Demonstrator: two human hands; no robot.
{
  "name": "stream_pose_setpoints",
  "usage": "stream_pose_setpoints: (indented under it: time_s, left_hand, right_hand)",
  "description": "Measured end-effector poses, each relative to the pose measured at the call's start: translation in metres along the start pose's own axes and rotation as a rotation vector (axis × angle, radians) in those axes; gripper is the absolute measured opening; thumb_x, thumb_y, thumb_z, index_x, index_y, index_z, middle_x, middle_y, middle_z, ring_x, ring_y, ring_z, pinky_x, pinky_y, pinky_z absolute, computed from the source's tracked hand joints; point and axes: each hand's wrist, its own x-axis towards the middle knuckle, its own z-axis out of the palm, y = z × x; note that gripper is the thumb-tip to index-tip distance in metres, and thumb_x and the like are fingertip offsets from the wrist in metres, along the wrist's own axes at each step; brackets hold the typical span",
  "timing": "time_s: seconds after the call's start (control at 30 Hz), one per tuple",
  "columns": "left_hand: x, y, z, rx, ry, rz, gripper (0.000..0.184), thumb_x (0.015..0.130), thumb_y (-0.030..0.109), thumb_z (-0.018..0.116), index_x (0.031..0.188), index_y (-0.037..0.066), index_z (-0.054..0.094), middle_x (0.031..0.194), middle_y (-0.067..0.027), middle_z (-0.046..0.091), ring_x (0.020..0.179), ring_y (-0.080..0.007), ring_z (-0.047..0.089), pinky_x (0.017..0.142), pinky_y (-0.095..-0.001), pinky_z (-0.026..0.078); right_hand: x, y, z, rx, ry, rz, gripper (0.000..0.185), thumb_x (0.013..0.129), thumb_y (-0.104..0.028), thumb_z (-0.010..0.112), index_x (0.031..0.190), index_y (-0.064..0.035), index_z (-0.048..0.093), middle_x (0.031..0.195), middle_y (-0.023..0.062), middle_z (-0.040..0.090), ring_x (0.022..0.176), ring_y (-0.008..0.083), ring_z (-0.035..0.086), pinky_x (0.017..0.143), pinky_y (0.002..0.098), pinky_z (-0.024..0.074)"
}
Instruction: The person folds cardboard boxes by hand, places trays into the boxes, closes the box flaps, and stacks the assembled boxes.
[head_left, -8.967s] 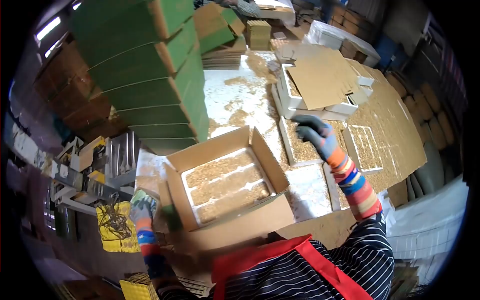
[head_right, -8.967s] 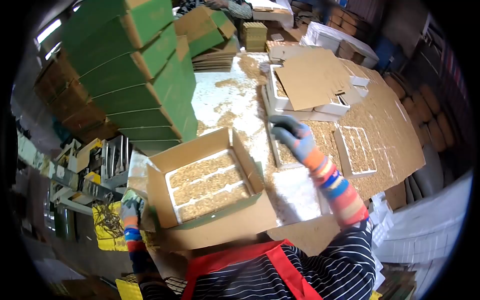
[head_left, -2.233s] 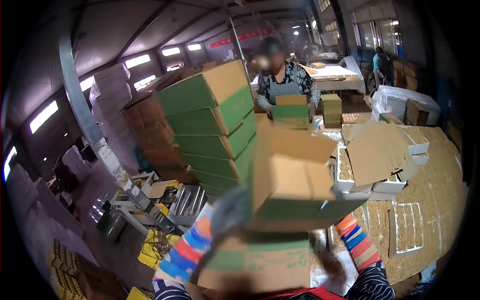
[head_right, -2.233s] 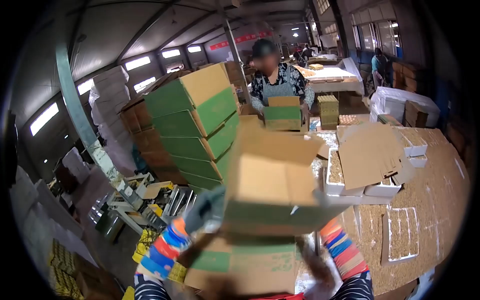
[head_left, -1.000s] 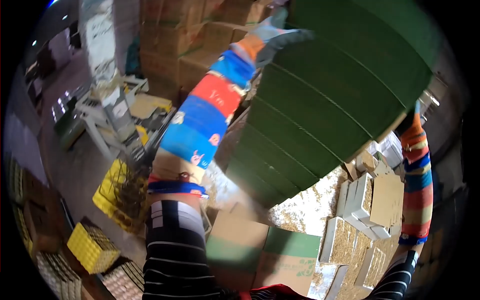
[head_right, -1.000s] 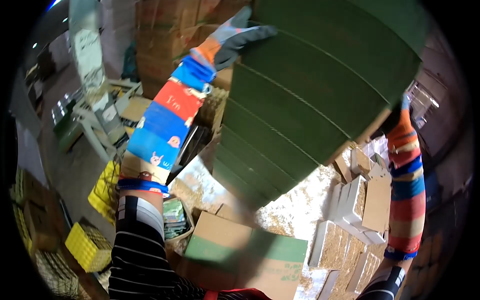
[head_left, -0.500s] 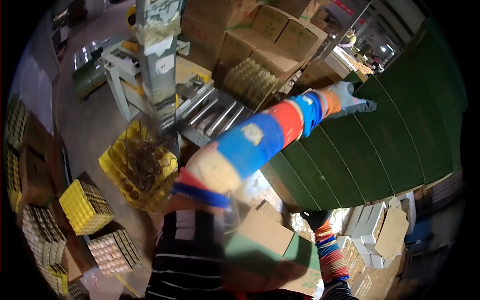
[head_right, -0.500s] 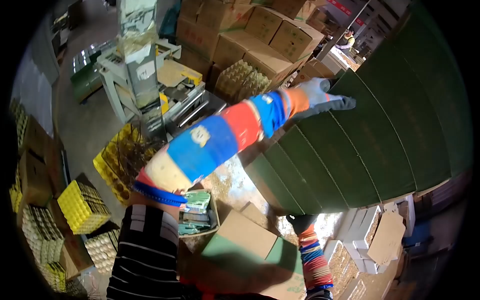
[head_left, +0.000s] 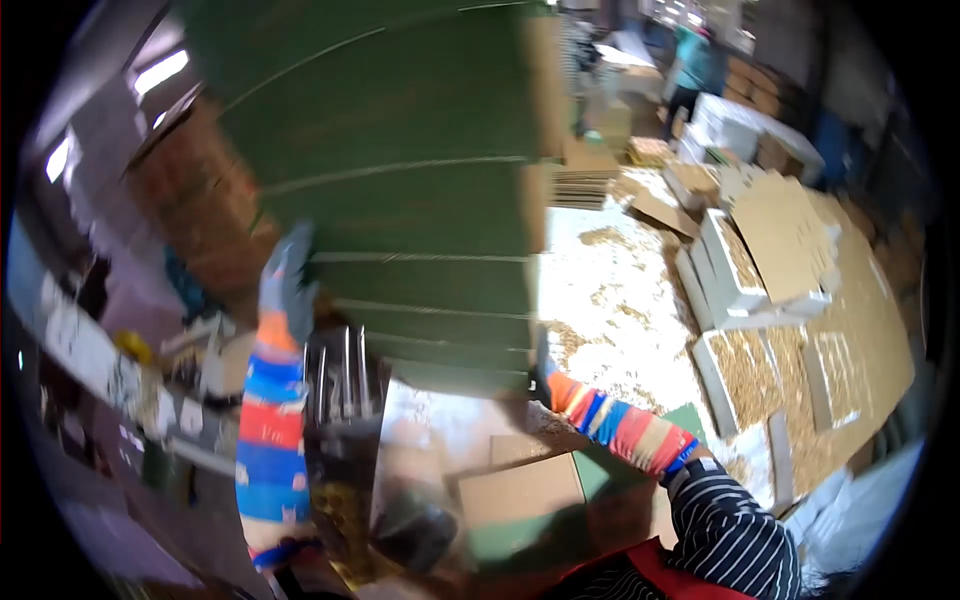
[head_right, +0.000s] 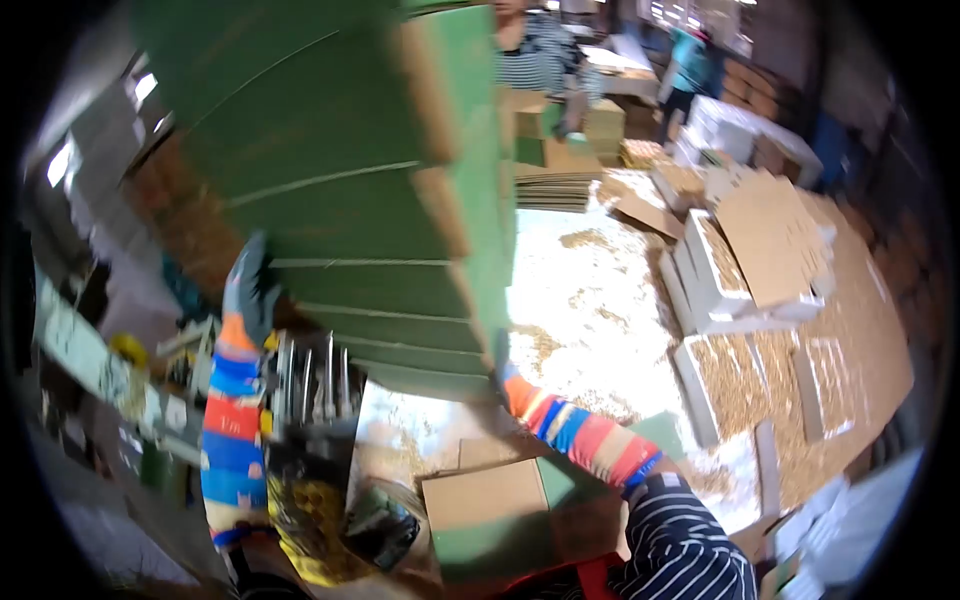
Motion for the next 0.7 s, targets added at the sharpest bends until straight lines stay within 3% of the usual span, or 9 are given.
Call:
stream_pose_setpoints:
  time_s: [0.1,0.17,0.2,0.33,0.4,0.47,0.57,0.63,0.7]
  left_hand:
    - [-0.015,-0.031,-0.005,0.036,-0.023,0.095,0.059,0.073,-0.006,0.052,0.13,0.003,0.039,0.128,-0.0166,0.043,0.115,-0.0301,0.045,0.093,-0.0348,0.04]
    - [-0.013,-0.031,-0.003,-0.458,-0.064,-0.299,0.057,0.083,-0.006,0.045,0.136,0.004,0.028,0.139,-0.0088,0.032,0.122,-0.0212,0.038,0.097,-0.0286,0.037]
    - [-0.015,-0.023,0.005,-0.779,0.145,-0.614,0.048,0.085,0.002,0.046,0.132,0.005,0.037,0.127,-0.0085,0.046,0.113,-0.0214,0.046,0.092,-0.0283,0.039]
    - [0.01,-0.008,0.01,-0.703,0.139,-0.833,0.041,0.094,0.021,0.039,0.131,0.005,0.039,0.129,-0.0079,0.045,0.114,-0.0156,0.044,0.09,-0.025,0.041]
    - [0.011,-0.01,0.013,-0.67,0.172,-0.821,0.042,0.095,0.028,0.039,0.13,0.005,0.041,0.128,-0.0094,0.046,0.114,-0.0138,0.044,0.089,-0.0242,0.041]
    - [-0.008,-0.045,0.023,-0.488,0.165,-0.392,0.044,0.094,0.03,0.04,0.128,0.003,0.043,0.125,-0.0112,0.049,0.112,-0.0145,0.045,0.09,-0.0247,0.04]
    - [0.01,-0.007,0.016,-0.463,0.299,-0.83,0.044,0.09,0.024,0.049,0.126,0.0,0.043,0.123,-0.0113,0.049,0.11,-0.0183,0.046,0.094,-0.0286,0.037]
    - [0.007,0.063,0.01,-0.387,0.35,-0.698,0.044,0.087,0.018,0.054,0.125,-0.001,0.043,0.12,-0.0111,0.05,0.109,-0.0196,0.047,0.094,-0.0302,0.038]
    - [-0.036,0.136,0.017,-0.404,0.187,-0.435,0.048,0.079,0.008,0.06,0.125,0.004,0.044,0.114,-0.0118,0.052,0.1,-0.0233,0.05,0.089,-0.0327,0.041]
  right_hand:
    - [0.034,-0.006,0.014,-0.071,0.101,-0.111,0.052,0.081,-0.014,0.054,0.129,-0.0106,0.034,0.122,0.0082,0.045,0.107,0.0215,0.045,0.088,0.0363,0.0415]
    - [0.05,-0.011,0.02,-0.101,0.161,-0.157,0.049,0.083,-0.015,0.052,0.128,-0.0095,0.035,0.122,0.0092,0.046,0.107,0.0219,0.046,0.088,0.0353,0.041]
    - [0.055,-0.011,0.021,-0.118,0.184,-0.173,0.048,0.084,-0.016,0.05,0.128,-0.0089,0.035,0.122,0.0097,0.046,0.107,0.0221,0.046,0.089,0.0348,0.0407]
    - [0.065,-0.01,0.024,-0.157,0.242,-0.218,0.043,0.087,-0.019,0.046,0.127,-0.0066,0.037,0.122,0.0116,0.047,0.107,0.0229,0.046,0.089,0.0327,0.0396]
    - [0.064,-0.009,0.021,-0.168,0.246,-0.219,0.041,0.088,-0.021,0.043,0.126,-0.0055,0.039,0.122,0.0126,0.047,0.107,0.0233,0.047,0.09,0.0316,0.0391]
    - [0.06,-0.008,0.018,-0.176,0.232,-0.218,0.04,0.09,-0.022,0.041,0.125,-0.0044,0.04,0.122,0.0135,0.047,0.107,0.0237,0.047,0.09,0.0306,0.0386]
    - [0.045,-0.007,0.014,-0.195,0.223,-0.252,0.039,0.092,-0.025,0.038,0.124,-0.0027,0.041,0.122,0.015,0.048,0.107,0.0243,0.047,0.091,0.029,0.0378]
    - [-0.002,-0.039,0.012,-0.198,0.127,-0.17,0.04,0.091,-0.026,0.04,0.123,-0.0021,0.043,0.121,0.0172,0.049,0.107,0.0263,0.049,0.092,0.03,0.0376]
    - [-0.087,-0.08,0.014,-1.014,0.184,-0.55,0.049,0.084,-0.04,0.05,0.118,-0.0042,0.05,0.117,0.0171,0.051,0.106,0.0296,0.049,0.089,0.0406,0.0401]
